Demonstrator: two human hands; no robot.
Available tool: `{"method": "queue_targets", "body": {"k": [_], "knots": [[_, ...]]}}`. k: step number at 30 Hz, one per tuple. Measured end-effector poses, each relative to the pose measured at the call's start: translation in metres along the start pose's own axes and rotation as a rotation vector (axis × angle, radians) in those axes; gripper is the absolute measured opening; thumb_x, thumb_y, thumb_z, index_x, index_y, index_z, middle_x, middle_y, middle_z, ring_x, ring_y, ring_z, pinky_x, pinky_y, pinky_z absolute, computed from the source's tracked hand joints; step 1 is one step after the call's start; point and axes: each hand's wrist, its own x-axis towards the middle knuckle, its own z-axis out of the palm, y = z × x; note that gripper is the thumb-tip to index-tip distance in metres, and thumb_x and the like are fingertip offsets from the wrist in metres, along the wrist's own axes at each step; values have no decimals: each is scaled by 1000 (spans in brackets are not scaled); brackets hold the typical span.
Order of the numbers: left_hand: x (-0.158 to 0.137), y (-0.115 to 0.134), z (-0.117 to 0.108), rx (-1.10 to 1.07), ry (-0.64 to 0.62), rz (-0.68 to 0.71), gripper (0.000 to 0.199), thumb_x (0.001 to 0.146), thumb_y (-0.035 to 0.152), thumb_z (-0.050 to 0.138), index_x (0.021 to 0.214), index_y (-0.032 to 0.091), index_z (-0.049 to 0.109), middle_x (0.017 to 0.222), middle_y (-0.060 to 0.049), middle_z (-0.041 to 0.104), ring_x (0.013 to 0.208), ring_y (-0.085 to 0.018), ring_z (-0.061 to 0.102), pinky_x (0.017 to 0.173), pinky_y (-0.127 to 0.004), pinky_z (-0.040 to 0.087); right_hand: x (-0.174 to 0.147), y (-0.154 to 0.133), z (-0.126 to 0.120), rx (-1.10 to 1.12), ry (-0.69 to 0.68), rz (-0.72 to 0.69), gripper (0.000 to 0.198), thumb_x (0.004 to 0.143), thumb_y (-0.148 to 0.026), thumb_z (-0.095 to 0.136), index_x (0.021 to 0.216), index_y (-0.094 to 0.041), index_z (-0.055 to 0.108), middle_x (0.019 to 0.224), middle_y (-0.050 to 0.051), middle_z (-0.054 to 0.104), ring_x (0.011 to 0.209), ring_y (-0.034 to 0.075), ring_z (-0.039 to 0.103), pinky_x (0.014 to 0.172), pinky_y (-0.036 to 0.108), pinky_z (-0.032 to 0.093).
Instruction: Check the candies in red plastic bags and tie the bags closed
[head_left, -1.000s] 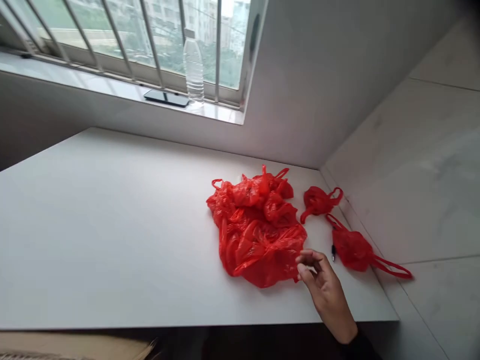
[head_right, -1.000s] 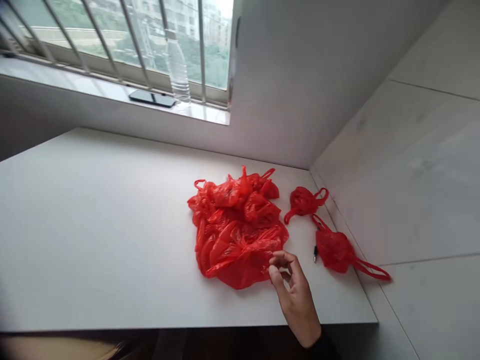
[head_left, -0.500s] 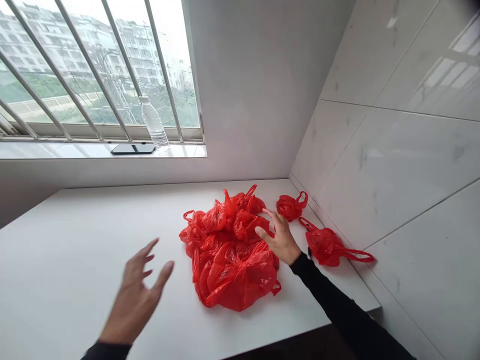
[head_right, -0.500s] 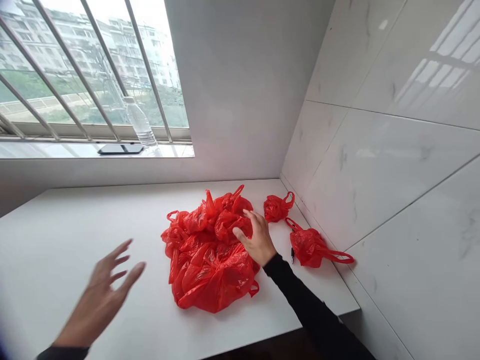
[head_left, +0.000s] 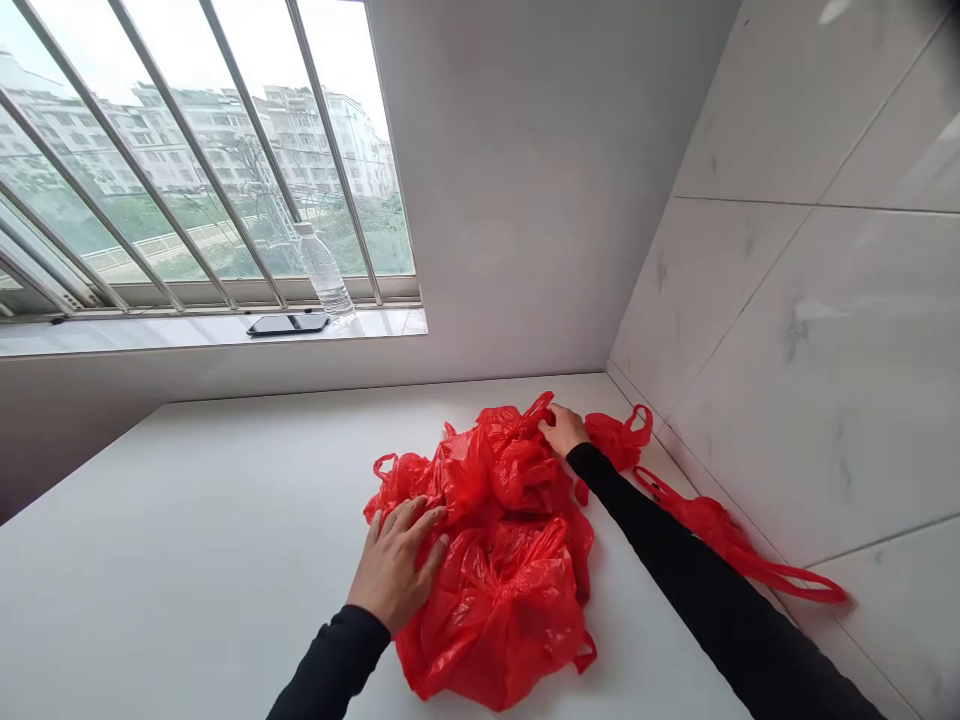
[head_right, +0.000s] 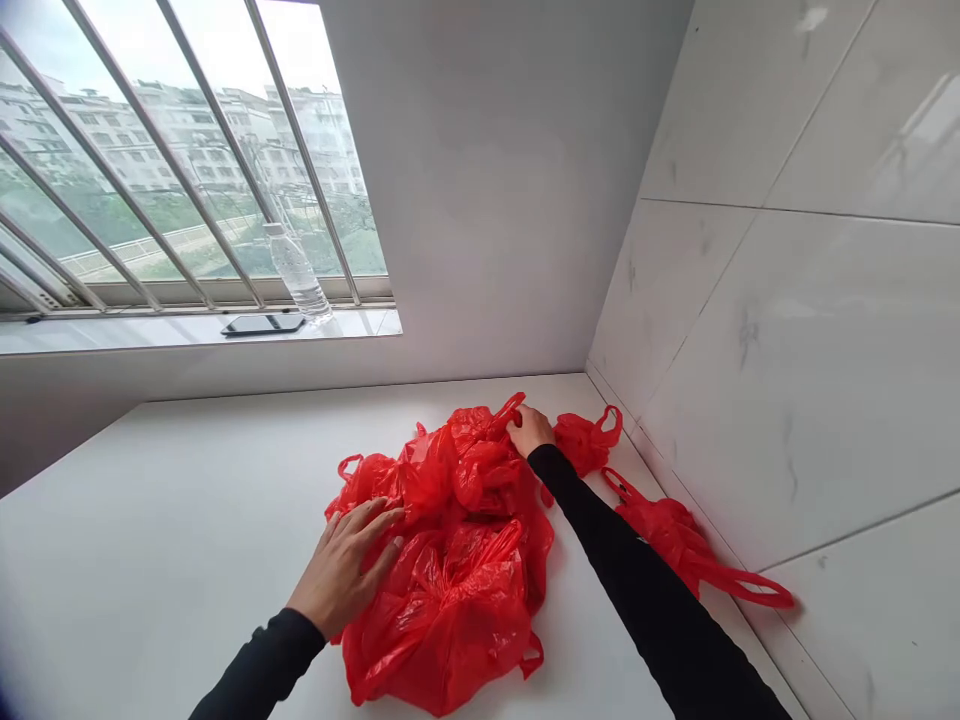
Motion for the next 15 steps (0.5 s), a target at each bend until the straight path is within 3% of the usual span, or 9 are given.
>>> {"method": "queue_targets", "body": {"k": [4, 8, 13, 15], "knots": [[-15, -13, -3, 23, -25, 9, 37, 93, 46, 49, 121, 33, 71, 138, -6, 64, 133, -35, 54, 111, -64, 39, -1, 8, -8, -73, 61, 29, 30, 98, -36, 62, 121, -16, 62, 122, 9, 64, 106, 23, 64, 92, 45, 55], [-22, -13, 3, 61, 20, 27, 35, 94, 40, 49, 119, 30, 71, 134, -8, 65, 130, -35, 56, 112, -66, 38, -4, -36, 1, -90, 82, -108, 38, 98, -36, 60, 132, -20, 56, 138, 11, 54, 122, 28, 56, 102, 52, 48], [-45, 16, 4, 136, 174, 63, 44, 95, 36, 48, 135, 23, 60, 147, -14, 53, 140, -34, 45, 114, -64, 35, 16, -115, 35, -100, -220, -375, 32, 98, -35, 61, 126, -19, 60, 131, 10, 59, 115, 25, 61, 97, 48, 52], [-61, 33, 10, 219, 231, 232, 53, 94, 33, 50, 146, 22, 50, 155, -15, 43, 146, -32, 37, 116, -58, 35, 30, -131, 47, -134, -359, -409, 34, 97, -34, 63, 126, -18, 60, 130, 10, 60, 113, 25, 62, 95, 47, 54]]}}
